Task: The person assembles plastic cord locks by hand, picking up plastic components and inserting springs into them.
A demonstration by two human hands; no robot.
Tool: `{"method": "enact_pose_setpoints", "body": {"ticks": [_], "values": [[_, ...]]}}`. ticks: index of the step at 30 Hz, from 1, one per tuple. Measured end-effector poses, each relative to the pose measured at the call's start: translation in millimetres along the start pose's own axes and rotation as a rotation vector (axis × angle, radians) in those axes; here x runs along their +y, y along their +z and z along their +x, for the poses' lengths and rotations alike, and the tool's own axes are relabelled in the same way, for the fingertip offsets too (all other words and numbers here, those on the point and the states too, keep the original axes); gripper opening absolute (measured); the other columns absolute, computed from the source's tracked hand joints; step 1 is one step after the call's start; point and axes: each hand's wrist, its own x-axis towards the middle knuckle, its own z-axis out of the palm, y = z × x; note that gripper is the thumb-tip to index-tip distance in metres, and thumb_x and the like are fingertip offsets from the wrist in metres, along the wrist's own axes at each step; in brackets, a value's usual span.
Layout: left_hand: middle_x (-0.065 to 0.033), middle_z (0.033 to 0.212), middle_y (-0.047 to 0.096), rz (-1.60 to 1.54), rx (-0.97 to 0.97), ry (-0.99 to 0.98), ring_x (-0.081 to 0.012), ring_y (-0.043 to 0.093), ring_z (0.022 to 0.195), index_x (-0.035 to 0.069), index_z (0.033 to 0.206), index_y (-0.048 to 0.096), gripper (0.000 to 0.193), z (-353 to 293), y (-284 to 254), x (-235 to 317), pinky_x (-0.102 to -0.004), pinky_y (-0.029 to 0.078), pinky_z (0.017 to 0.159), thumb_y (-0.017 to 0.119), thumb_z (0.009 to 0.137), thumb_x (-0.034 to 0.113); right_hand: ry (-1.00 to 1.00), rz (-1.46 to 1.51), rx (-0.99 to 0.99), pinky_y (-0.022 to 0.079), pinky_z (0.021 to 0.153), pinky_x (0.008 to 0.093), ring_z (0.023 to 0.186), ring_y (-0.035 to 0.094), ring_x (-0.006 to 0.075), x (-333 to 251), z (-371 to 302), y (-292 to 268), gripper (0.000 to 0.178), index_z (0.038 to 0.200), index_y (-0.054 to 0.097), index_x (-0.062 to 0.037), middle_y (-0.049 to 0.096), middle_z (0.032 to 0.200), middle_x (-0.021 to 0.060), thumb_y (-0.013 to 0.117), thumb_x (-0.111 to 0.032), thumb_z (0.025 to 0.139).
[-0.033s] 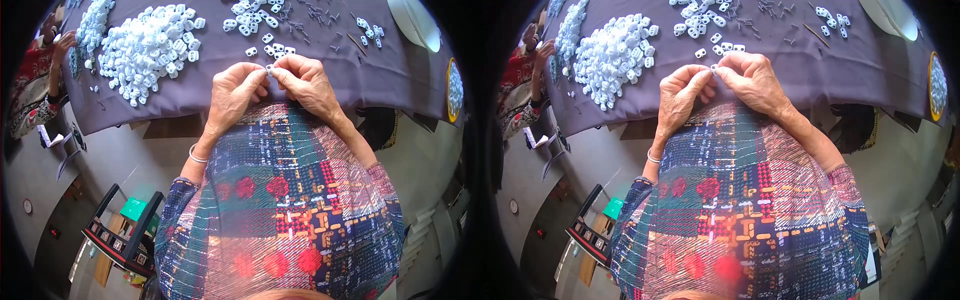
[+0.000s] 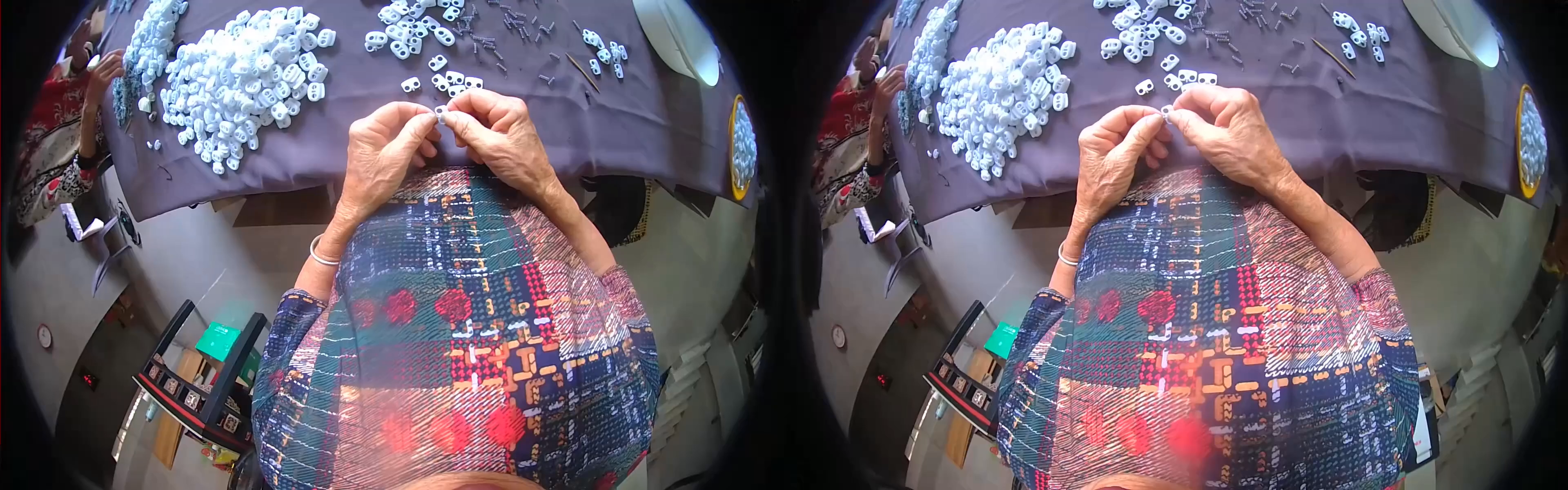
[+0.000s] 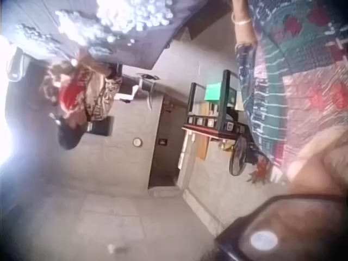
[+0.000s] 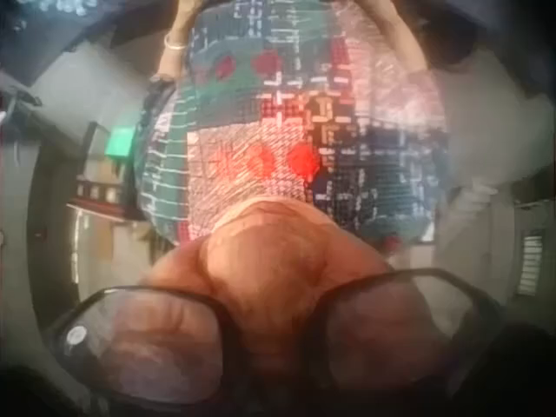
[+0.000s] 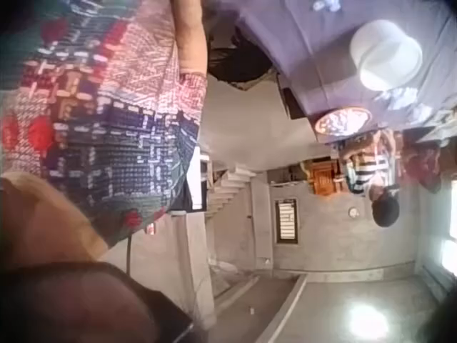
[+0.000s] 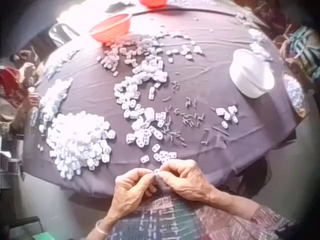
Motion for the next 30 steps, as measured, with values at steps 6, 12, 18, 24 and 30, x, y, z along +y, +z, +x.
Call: {"method": "enact_pose_setpoints", "body": {"ticks": [6,12,18,24,30], "values": [[-0.0032,0.075,0.062,0.054,0.053,0.029,-0.0054,0.055,0.061,-0.001,0.095,0.064,0.015,1,2,-4,-0.0185,0.045,0.054,0.059,0.087,0.010,-0.032,-0.040,-0.015,0.032,0.042,0.0163,0.050,0.042,0.0013,3,2,-1,0.013,0.091,0.061,-0.0026,0.052,0.063,-0.0030,0.059,-0.015,0.087],[-0.0026,0.073,0.062,0.068,0.060,0.049,-0.0047,0.054,0.059,-0.001,0.094,0.065,0.014,3,2,-6,-0.0179,0.045,0.053,0.060,0.086,0.009,-0.050,-0.048,-0.007,0.032,0.041,0.0168,0.049,0.042,0.0013,6,4,0,0.012,0.091,0.061,-0.0022,0.052,0.062,-0.0031,0.058,-0.014,0.087],[-0.0024,0.071,0.062,0.071,0.108,0.034,-0.0044,0.053,0.058,-0.002,0.094,0.065,0.014,1,6,-5,-0.0169,0.043,0.052,0.061,0.086,0.010,-0.028,-0.029,0.017,0.033,0.040,0.0169,0.047,0.043,0.0018,5,2,6,0.011,0.088,0.061,-0.0017,0.051,0.060,-0.0034,0.056,-0.012,0.088],[-0.0027,0.075,0.063,-0.026,0.087,0.050,-0.0043,0.054,0.060,0.000,0.096,0.064,0.015,3,1,-3,-0.0173,0.043,0.053,0.061,0.085,0.010,0.104,0.184,-0.034,0.042,0.043,0.0166,0.047,0.045,0.0020,-7,4,0,0.013,0.089,0.060,-0.0003,0.053,0.063,-0.0014,0.056,-0.013,0.088],[-0.0019,0.080,0.061,0.545,0.425,0.515,-0.0078,0.054,0.067,0.001,0.092,0.064,0.014,16,-23,-6,-0.0214,0.044,0.059,0.066,0.079,0.006,0.113,0.377,0.022,0.044,0.040,0.0172,0.046,0.046,0.0028,-4,3,-7,0.014,0.090,0.059,0.0013,0.055,0.064,0.0011,0.058,-0.012,0.088]]}}
